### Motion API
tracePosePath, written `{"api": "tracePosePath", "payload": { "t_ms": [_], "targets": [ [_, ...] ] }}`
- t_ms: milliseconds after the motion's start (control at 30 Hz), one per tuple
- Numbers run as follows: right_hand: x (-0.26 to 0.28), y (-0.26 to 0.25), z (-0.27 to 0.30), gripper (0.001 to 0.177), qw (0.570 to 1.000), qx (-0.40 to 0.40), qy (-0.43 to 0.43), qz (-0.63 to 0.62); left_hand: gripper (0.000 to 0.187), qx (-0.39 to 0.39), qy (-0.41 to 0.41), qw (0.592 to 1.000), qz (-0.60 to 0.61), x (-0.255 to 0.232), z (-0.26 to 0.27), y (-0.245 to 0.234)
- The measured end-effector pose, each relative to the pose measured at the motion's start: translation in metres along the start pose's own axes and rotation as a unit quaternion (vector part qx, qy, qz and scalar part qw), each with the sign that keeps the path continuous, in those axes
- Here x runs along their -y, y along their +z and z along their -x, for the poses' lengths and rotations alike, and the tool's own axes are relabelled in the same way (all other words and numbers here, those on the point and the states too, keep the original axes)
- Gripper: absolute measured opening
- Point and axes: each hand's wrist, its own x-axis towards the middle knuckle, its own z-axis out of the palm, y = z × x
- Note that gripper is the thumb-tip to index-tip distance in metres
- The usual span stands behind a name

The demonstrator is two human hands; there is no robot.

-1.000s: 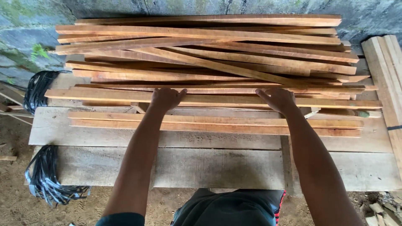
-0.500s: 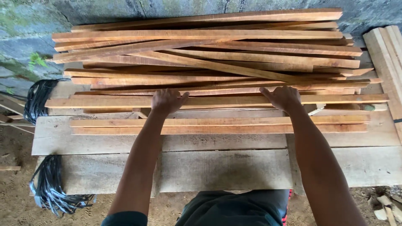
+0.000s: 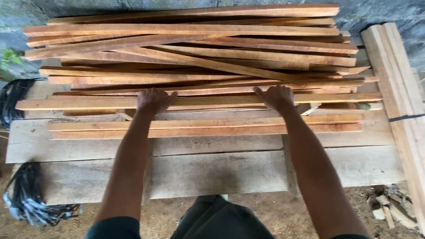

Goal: Organizing and stacking wooden planks on a workbench.

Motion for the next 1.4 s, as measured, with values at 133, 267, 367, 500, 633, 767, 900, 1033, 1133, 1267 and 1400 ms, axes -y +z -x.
{"api": "tracePosePath", "payload": {
  "t_ms": [133, 267, 367, 500, 633, 767, 900, 1033, 1133, 1267, 1400],
  "targets": [
    [0.001, -0.009, 0.015, 0.097, 1.0, 0.013, 0.003, -0.015, 0.075, -0.001, -0.04, 0.996, 0.082, 0.001, -0.011, 0.006],
    [-0.002, 0.003, 0.005, 0.092, 1.0, -0.022, -0.004, -0.017, 0.085, 0.011, -0.01, 0.999, -0.035, -0.001, 0.009, -0.011],
    [-0.005, 0.005, 0.007, 0.09, 0.999, -0.03, -0.006, -0.015, 0.088, -0.001, -0.002, 0.999, -0.05, -0.005, 0.013, -0.009],
    [-0.005, 0.009, 0.006, 0.089, 0.999, -0.04, 0.001, -0.016, 0.088, -0.031, -0.001, 0.999, -0.028, 0.0, 0.009, -0.003],
    [-0.005, 0.011, 0.002, 0.091, 0.998, -0.05, -0.002, -0.031, 0.086, -0.052, -0.014, 0.999, -0.007, 0.003, 0.007, -0.002],
    [-0.002, 0.009, 0.004, 0.086, 0.998, -0.061, 0.001, -0.002, 0.079, -0.024, -0.011, 0.999, -0.023, -0.002, 0.011, -0.007],
    [-0.002, 0.01, 0.006, 0.088, 0.997, -0.071, 0.001, -0.006, 0.076, -0.023, -0.004, 0.999, -0.027, -0.003, 0.014, -0.009],
    [0.0, 0.014, 0.003, 0.089, 0.997, -0.072, 0.005, -0.006, 0.077, -0.034, 0.001, 0.999, -0.024, 0.0, 0.016, -0.007],
    [-0.003, 0.014, 0.003, 0.09, 0.997, -0.071, 0.013, -0.002, 0.076, -0.049, 0.008, 0.998, -0.025, -0.001, 0.013, -0.005],
    [-0.003, 0.013, 0.002, 0.086, 0.997, -0.07, 0.012, 0.0, 0.078, -0.048, 0.012, 0.999, -0.022, -0.001, 0.015, -0.008],
    [-0.007, 0.023, -0.004, 0.086, 0.997, -0.076, 0.013, 0.003, 0.073, -0.051, 0.01, 0.999, 0.004, 0.001, 0.019, -0.006]
  ]
}}
